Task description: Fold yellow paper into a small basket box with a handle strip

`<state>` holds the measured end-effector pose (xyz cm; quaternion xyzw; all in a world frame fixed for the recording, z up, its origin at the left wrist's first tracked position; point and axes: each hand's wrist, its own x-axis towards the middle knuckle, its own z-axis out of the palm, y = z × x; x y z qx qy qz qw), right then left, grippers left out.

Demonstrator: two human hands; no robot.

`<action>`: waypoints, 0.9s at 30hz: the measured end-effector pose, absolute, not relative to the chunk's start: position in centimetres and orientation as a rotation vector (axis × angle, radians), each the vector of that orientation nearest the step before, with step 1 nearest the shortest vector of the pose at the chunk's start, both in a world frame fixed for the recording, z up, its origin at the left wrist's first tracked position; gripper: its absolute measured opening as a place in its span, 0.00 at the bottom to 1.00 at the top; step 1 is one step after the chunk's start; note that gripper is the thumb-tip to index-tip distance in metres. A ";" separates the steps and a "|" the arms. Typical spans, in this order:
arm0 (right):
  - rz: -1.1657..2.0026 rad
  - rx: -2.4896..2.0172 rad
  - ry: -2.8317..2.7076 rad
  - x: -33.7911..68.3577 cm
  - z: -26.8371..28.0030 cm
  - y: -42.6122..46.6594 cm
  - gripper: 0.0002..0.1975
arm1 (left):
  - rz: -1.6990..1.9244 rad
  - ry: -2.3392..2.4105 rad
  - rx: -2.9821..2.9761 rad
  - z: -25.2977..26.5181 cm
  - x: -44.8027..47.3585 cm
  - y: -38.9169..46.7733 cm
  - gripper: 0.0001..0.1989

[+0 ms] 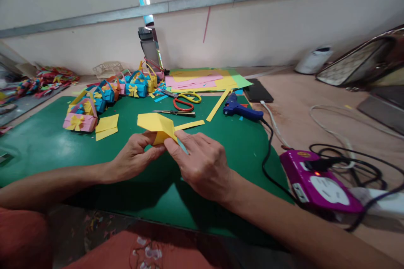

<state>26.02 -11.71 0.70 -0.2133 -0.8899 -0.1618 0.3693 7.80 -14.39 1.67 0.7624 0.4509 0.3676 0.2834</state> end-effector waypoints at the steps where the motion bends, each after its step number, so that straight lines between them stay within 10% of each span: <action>1: -0.389 -0.576 -2.283 25.9 0.8 -11.7 0.09 | 0.977 1.190 2.094 1.6 7.8 -14.5 0.12; 27: -0.047 -0.720 -2.222 25.4 0.8 -11.7 0.11 | 1.547 1.148 2.080 0.9 8.4 -14.1 0.03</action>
